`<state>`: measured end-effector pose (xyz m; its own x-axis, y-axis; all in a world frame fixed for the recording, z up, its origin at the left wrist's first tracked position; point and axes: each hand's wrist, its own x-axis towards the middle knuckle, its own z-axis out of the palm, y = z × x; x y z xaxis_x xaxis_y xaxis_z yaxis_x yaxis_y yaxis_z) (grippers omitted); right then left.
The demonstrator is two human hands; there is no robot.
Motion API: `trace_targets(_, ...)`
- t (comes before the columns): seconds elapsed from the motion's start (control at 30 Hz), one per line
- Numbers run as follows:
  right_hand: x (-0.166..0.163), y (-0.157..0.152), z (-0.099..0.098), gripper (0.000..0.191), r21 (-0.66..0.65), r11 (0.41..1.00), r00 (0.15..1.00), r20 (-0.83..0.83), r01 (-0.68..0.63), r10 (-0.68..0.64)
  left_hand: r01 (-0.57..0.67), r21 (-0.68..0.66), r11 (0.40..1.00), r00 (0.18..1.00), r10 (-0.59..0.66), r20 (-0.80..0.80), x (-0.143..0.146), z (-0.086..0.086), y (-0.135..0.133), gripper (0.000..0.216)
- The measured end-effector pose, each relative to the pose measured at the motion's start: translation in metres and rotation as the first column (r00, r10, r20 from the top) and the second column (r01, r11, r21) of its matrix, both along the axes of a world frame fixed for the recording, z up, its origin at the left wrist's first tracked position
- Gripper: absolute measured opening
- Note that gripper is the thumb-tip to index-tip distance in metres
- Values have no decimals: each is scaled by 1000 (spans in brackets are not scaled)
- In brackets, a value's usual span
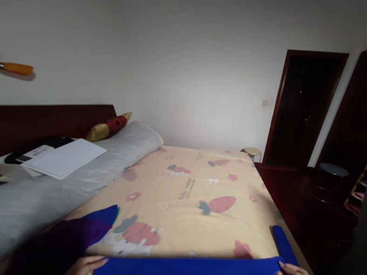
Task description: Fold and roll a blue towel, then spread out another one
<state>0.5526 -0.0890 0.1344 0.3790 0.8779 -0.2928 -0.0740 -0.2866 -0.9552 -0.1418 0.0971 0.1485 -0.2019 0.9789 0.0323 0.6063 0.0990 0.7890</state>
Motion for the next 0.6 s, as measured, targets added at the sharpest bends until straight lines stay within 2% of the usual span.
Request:
trace_targets(0.1,-17,24,2,49,64,988,989,-47,141,-138,-32,-18,999,989,34,144,24,-7,14,38)
trace_targets(0.2,-21,56,21,48,157,963,974,-97,220,-207,-124,-18,992,957,124,263,47,4,35,43)
trace_targets(0.3,-12,90,53,45,275,927,965,-131,254,-225,-132,8,991,910,118,398,66,38,63,46)
trace_targets(0.43,7,118,97,43,424,851,947,-214,309,-238,-94,144,985,849,3,529,73,97,92,43)
trace_targets(0.53,19,120,114,41,500,797,931,-300,339,-208,-98,258,961,826,-66,560,64,127,97,43)
trace_targets(0.6,23,112,114,39,514,786,922,-344,345,-179,-116,316,942,828,-84,554,53,135,89,42)
